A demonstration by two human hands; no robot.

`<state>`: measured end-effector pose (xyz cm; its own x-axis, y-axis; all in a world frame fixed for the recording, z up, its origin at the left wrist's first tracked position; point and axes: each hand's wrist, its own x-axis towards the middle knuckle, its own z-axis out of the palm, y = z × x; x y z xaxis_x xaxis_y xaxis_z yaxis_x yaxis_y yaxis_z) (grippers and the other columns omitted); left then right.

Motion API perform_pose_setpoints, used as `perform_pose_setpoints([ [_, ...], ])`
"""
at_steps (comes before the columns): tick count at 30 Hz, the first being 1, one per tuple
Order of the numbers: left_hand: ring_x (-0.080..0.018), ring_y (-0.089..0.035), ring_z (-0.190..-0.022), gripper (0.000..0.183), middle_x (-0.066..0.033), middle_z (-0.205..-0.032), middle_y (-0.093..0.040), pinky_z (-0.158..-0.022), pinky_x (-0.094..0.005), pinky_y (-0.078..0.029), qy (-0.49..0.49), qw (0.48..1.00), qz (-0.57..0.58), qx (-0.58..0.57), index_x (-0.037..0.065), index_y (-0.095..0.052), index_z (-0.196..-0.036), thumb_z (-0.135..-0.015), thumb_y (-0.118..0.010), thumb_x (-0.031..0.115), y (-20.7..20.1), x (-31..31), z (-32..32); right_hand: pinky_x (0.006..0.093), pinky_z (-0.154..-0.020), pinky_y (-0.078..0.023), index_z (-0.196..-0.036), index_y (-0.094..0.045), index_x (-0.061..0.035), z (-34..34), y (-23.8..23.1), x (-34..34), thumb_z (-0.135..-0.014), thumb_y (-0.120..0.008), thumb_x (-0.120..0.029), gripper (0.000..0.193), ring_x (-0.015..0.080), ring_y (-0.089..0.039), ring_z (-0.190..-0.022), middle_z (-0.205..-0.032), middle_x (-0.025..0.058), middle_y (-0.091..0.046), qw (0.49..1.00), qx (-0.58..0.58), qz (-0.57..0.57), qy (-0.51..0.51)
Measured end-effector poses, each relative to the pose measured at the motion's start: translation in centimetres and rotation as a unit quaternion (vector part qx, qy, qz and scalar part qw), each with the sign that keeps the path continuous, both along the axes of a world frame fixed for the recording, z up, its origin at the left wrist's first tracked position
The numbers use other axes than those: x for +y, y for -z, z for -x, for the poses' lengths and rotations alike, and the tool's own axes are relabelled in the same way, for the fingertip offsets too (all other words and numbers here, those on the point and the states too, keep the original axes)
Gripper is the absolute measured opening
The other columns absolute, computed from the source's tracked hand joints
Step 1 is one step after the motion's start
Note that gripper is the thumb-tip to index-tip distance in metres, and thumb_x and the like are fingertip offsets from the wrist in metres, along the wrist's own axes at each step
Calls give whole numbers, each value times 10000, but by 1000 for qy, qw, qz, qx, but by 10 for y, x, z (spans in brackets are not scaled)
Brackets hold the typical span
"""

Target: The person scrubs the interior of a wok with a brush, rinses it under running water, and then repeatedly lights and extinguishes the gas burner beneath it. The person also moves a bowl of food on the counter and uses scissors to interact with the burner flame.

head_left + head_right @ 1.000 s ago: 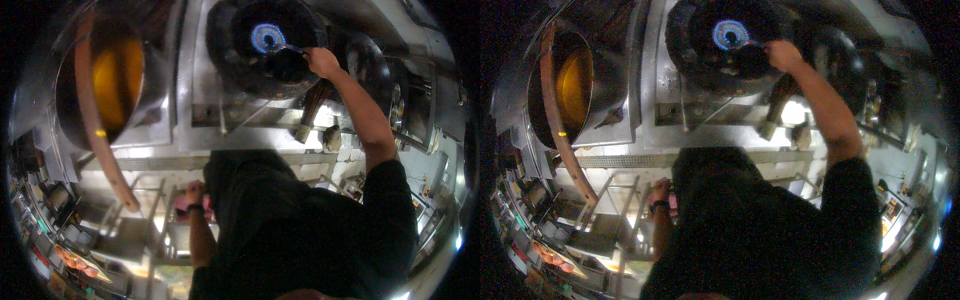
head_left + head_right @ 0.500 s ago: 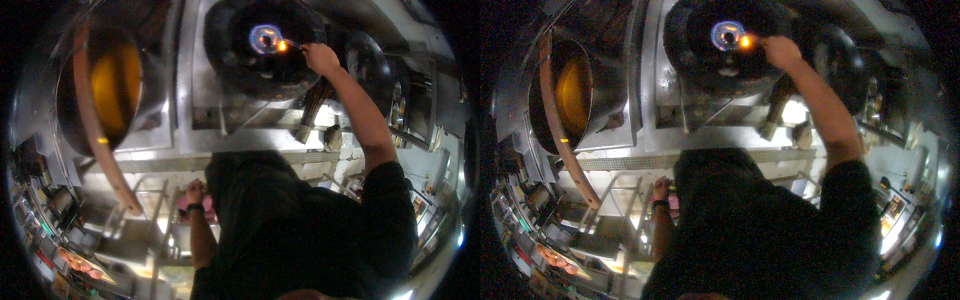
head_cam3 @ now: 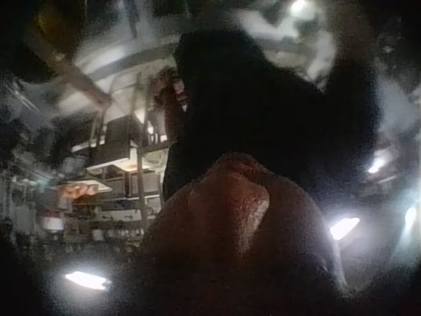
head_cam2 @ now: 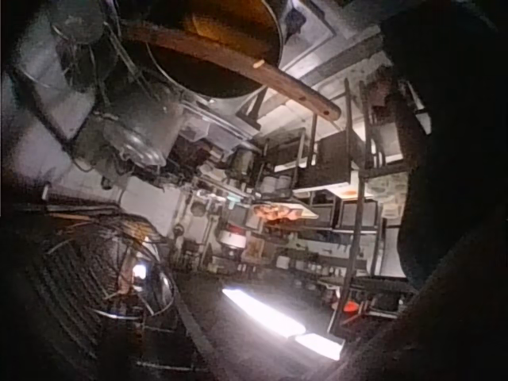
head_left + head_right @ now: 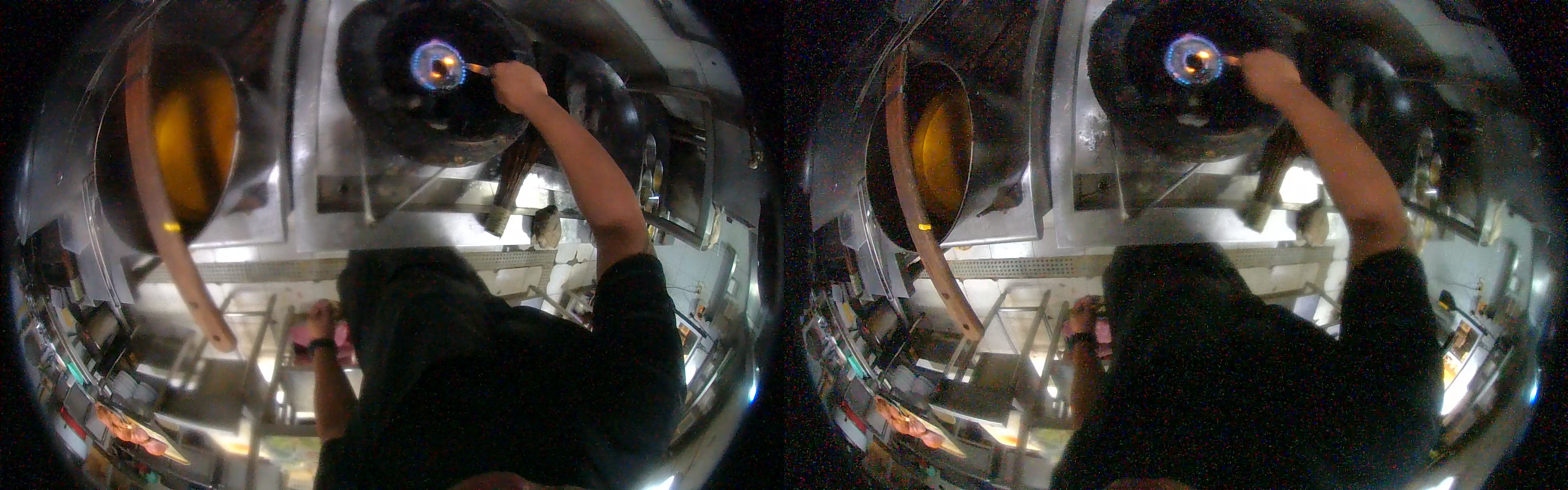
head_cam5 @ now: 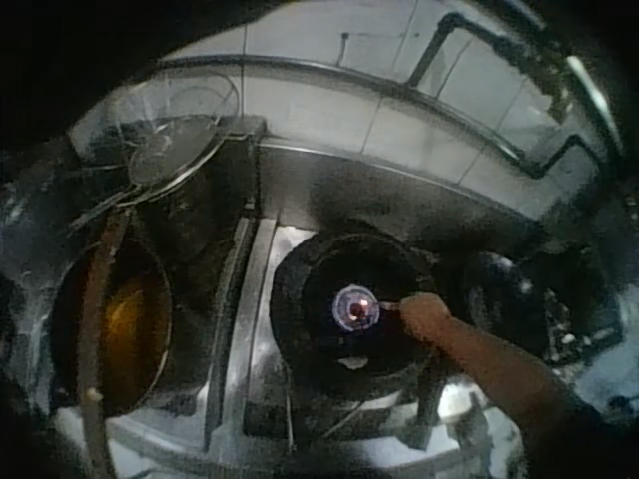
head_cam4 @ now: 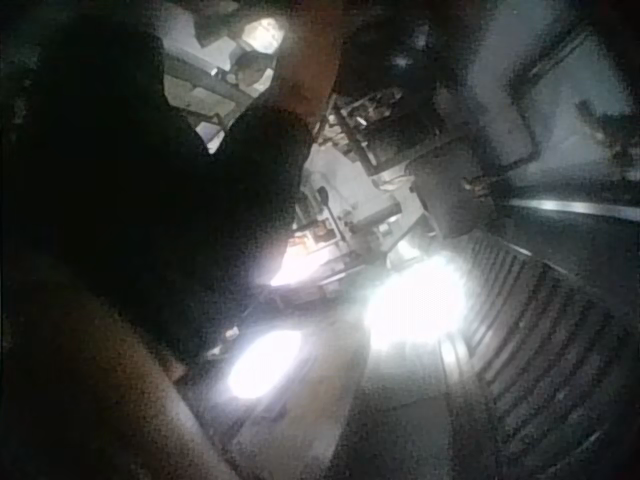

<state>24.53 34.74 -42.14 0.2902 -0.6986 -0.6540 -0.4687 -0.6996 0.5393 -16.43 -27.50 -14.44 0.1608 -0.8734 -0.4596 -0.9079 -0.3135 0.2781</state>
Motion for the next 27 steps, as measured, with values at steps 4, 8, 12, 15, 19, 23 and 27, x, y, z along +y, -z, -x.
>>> perform_pose_setpoints([
  [4,-309,-707,-969,428,-147,-1057,-746,-852,-419,-534,-83,993,-79,37,63,-710,-1147,-995,-538,425,-29,-19,9,483,-868,-574,-1049,-711,-35,-16,-9,5,-867,-612,-116,222,387,-702,-986,-1052,217,-715,1000,-19,11,-14],
  [8,-297,-698,-1031,442,-148,-1106,-737,-899,-408,-528,-83,992,-67,66,52,-698,-1194,-1000,-547,420,-4,-7,8,499,-860,-568,-1032,-700,-17,5,-2,-11,-840,-619,-105,226,403,-696,-997,-1049,229,-711,999,-29,-8,-25],
  [12,-314,-681,-1082,455,-161,-1161,-719,-936,-408,-518,-123,986,-78,85,62,-697,-1210,-1005,-540,436,-33,-37,17,506,-858,-560,-1057,-683,-2,23,7,-29,-841,-619,-116,253,418,-688,-1014,-1043,251,-705,993,17,-81,-85],
  [15,-337,-682,-1075,453,-165,-1140,-723,-930,-414,-520,-121,989,-58,64,76,-704,-1200,-1003,-540,450,-21,-28,12,503,-874,-563,-1080,-684,3,13,10,-41,-856,-612,-121,265,420,-684,-1038,-1063,249,-707,989,62,-128,-42],
  [19,-345,-692,-1049,455,-157,-1080,-738,-907,-428,-525,-135,988,-48,49,111,-714,-1180,-995,-537,487,8,9,1,496,-892,-571,-1095,-705,-14,-1,4,-28,-887,-598,-104,250,398,-688,-1068,-1134,223,-706,999,6,-32,7],
  [23,-335,-707,-979,482,-142,-1039,-745,-870,-441,-532,-32,980,-173,-94,119,-724,-1123,-978,-532,537,-53,-47,23,480,-897,-578,-1122,-721,-43,-43,-13,-15,-924,-569,-91,254,381,-687,-1094,-1187,199,-698,1000,3,-25,-6],
  [27,-266,-707,-860,471,-118,-951,-741,-792,-417,-544,-122,989,-46,70,100,-719,-1043,-970,-540,530,-50,-42,33,479,-899,-578,-1128,-729,-60,-55,-5,-19,-952,-541,-113,264,381,-681,-1111,-1191,190,-699,999,47,-13,-22],
])
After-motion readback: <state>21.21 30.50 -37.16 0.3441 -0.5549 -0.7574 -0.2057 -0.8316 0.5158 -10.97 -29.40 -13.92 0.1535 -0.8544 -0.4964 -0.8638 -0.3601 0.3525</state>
